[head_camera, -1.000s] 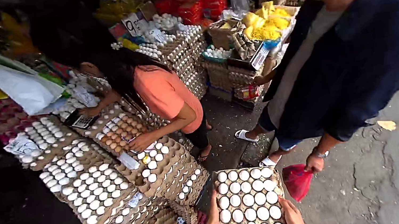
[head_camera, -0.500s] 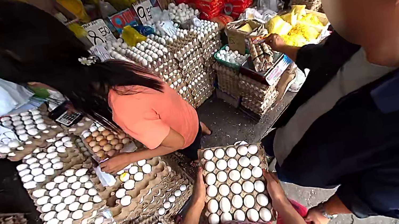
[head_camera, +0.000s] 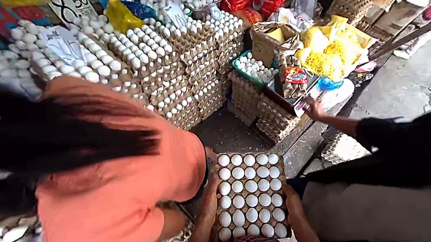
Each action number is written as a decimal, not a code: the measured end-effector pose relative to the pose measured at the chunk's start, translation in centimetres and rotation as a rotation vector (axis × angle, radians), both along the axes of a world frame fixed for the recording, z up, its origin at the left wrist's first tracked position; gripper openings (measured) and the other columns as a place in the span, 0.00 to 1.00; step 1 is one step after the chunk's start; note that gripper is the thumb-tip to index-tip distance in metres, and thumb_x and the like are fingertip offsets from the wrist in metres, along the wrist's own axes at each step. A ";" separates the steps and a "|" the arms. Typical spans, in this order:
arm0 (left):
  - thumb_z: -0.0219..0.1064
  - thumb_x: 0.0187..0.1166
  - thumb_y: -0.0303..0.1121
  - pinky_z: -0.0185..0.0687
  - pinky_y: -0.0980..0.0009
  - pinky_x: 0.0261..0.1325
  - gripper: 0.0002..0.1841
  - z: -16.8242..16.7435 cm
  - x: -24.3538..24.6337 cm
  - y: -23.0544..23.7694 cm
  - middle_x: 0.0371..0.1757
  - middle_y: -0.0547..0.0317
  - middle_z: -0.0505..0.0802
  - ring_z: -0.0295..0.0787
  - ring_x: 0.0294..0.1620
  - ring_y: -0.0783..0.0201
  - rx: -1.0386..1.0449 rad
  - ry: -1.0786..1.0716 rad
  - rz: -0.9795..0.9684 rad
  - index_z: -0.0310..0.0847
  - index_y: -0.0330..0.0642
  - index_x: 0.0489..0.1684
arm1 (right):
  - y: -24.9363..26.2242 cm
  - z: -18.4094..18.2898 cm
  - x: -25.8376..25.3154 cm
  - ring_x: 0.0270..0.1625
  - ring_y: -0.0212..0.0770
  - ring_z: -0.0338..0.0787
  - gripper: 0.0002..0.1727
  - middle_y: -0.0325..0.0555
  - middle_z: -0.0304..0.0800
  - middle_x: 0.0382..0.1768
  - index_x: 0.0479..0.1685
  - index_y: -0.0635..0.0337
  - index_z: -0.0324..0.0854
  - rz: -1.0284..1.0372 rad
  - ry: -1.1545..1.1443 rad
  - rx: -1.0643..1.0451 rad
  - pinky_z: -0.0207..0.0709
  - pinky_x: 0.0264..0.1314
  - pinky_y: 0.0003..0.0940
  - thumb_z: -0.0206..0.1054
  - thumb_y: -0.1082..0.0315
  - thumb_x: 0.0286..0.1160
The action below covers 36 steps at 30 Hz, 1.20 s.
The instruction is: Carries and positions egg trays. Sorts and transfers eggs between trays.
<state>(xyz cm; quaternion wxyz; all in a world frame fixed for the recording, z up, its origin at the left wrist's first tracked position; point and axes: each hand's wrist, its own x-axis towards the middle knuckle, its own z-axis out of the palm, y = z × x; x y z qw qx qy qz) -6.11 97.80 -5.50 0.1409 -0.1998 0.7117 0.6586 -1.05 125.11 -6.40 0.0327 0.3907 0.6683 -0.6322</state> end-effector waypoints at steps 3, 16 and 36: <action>0.47 0.91 0.58 0.61 0.53 0.88 0.36 2.0 -5.4 0.1 0.79 0.41 0.81 0.71 0.84 0.54 -0.088 0.099 -0.007 0.78 0.31 0.74 | 0.0 0.7 -5.7 0.64 0.44 0.87 0.27 0.53 0.89 0.63 0.71 0.60 0.80 -0.022 -0.017 -0.025 0.79 0.68 0.49 0.53 0.49 0.91; 0.50 0.93 0.47 0.73 0.61 0.79 0.27 5.2 -16.5 -0.8 0.66 0.42 0.88 0.83 0.71 0.60 -0.041 0.113 0.288 0.79 0.29 0.69 | -1.0 4.0 -23.8 0.62 0.44 0.91 0.27 0.49 0.92 0.61 0.79 0.54 0.76 0.154 -0.006 -0.132 0.85 0.64 0.48 0.50 0.52 0.91; 0.42 0.91 0.61 0.60 0.48 0.88 0.38 4.4 -58.8 9.5 0.86 0.43 0.74 0.66 0.88 0.53 -0.144 0.043 0.124 0.70 0.36 0.83 | 10.3 5.9 -64.3 0.75 0.47 0.81 0.30 0.54 0.84 0.72 0.77 0.56 0.77 0.244 0.048 -0.007 0.72 0.78 0.55 0.52 0.44 0.90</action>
